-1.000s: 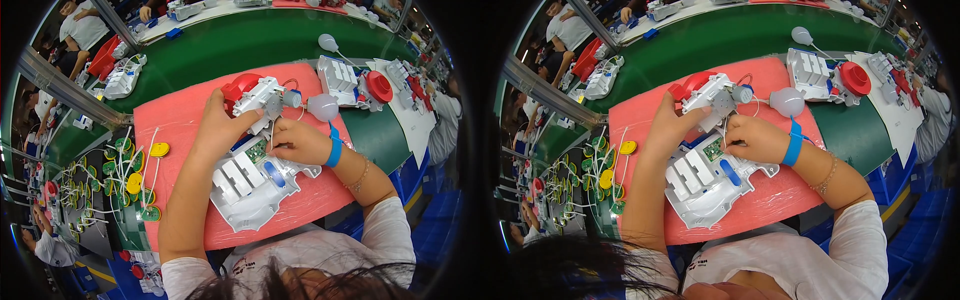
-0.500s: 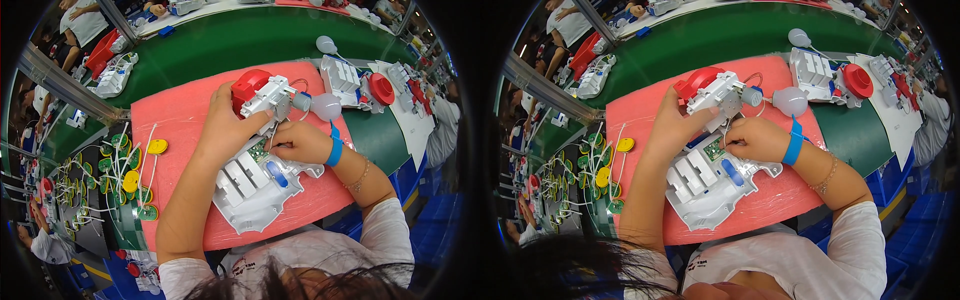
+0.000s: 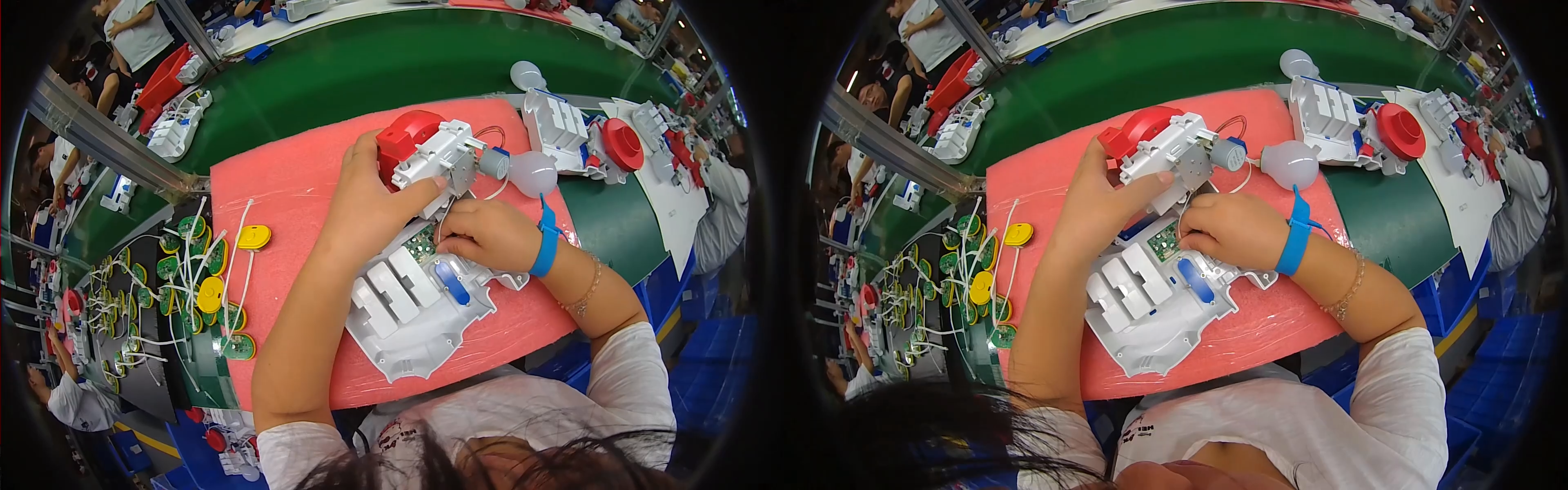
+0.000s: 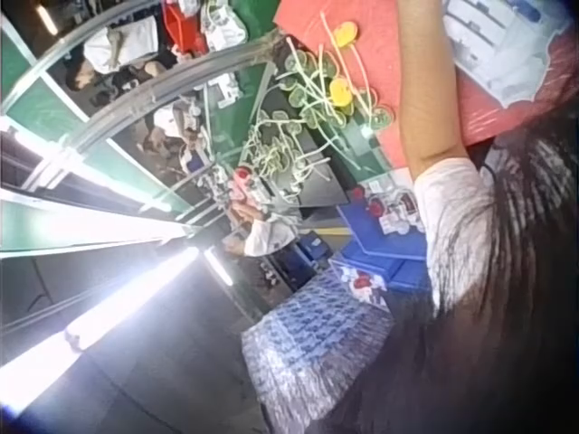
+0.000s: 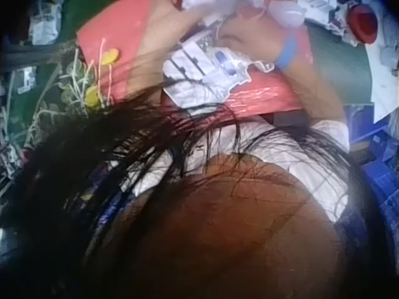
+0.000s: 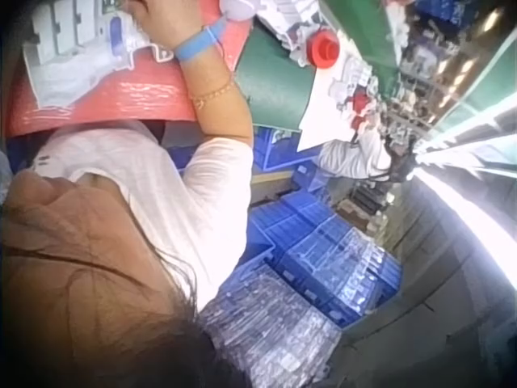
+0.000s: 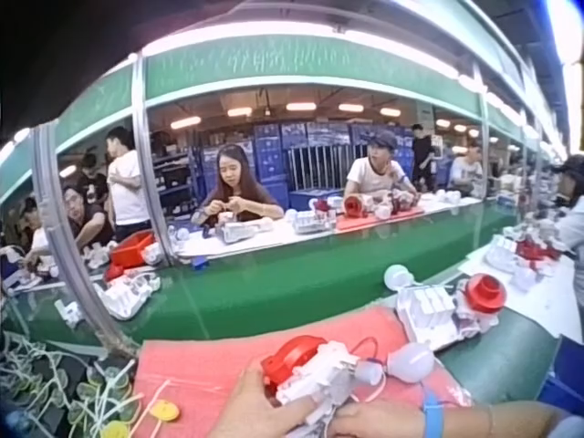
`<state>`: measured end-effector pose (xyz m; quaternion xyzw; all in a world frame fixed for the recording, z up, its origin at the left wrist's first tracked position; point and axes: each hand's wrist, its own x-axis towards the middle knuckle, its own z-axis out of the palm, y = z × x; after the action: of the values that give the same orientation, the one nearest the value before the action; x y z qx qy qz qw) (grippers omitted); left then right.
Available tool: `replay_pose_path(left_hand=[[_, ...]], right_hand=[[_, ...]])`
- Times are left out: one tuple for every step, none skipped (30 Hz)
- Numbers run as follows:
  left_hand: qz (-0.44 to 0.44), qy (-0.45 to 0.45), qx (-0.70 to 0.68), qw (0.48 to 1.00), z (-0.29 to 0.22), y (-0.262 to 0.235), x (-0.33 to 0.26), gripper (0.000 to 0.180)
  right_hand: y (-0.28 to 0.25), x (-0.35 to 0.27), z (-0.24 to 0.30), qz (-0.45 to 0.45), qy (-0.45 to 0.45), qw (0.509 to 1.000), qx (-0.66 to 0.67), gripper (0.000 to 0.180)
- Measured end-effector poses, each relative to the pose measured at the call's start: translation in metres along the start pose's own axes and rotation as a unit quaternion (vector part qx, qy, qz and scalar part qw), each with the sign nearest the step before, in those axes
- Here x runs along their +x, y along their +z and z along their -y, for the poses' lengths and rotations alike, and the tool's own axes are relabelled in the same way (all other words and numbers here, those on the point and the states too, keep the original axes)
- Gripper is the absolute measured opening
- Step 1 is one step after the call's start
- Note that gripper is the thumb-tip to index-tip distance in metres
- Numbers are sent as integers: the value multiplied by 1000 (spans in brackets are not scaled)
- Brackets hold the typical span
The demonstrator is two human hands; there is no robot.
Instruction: Assembling electronic components and wiring into a plastic fixture housing.
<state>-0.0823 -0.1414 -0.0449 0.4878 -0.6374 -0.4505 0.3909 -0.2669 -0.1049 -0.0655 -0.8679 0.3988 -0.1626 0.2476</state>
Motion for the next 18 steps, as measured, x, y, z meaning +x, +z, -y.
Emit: replay_pose_path(left_hand=[[1, 2, -6, 1000, 0, 1, 0, 69], [1, 2, -6, 1000, 0, 1, 0, 69], [3, 12, -9, 1000, 0, 1, 0, 69], [4, 20, -13, 1000, 1, 2, 0, 68], [5, 20, -13, 1000, 0, 2, 0, 68], [6, 12, -16, 1000, 0, 2, -1, 68], [5, 4, -19, 1000, -1, 2, -1, 67], [4, 4, -18, 1000, 0, 1, -1, 67], [1, 2, -13, 1000, 2, 0, -1, 67], [-1, -1, -10, 1000, 3, 0, -1, 67], [-1, 0, -11, 1000, 2, 1, -1, 67], [1, 2, -14, 1000, 2, 1, -1, 67], [3, 3, -16, 1000, 1, 1, -2, 67], [3, 2, -17, 1000, 1, 1, -2, 67], [3, 4, -13, 1000, 0, 1, -3, 68], [3, 7, -9, 1000, 0, 1, -3, 68], [2, 7, -10, 1000, 0, 1, -3, 68], [5, 8, -5, 1000, 0, 1, -3, 68]], right_hand=[[0, -1, 0, 1, 4, 1000, 0, 13], [0, -1, 0, 0, 5, 1000, 0, 13], [0, -1, -2, -5, -2, 1000, 9, 13], [1, -1, -3, -10, -9, 1000, 18, 13], [1, -1, -4, -11, -8, 1000, 19, 13], [1, -2, -5, -12, -11, 1000, 10, 13], [1, -3, -6, -12, -17, 1000, 2, 13], [1, -3, -6, -12, -18, 1000, 2, 13], [0, -3, -7, -11, -27, 1000, -11, 13], [0, -4, -7, -9, -35, 999, -25, 12], [0, -4, -7, -9, -35, 999, -26, 12], [0, -4, -7, -11, -38, 998, -39, 12], [0, -4, -6, -13, -41, 998, -51, 11], [0, -4, -6, -12, -41, 998, -51, 11], [0, -4, -5, -14, -45, 997, -61, 11], [0, -4, -5, -16, -48, 996, -72, 10], [0, -3, -4, -16, -48, 996, -73, 10], [-1, -4, -3, -10, -49, 995, -84, 11]])
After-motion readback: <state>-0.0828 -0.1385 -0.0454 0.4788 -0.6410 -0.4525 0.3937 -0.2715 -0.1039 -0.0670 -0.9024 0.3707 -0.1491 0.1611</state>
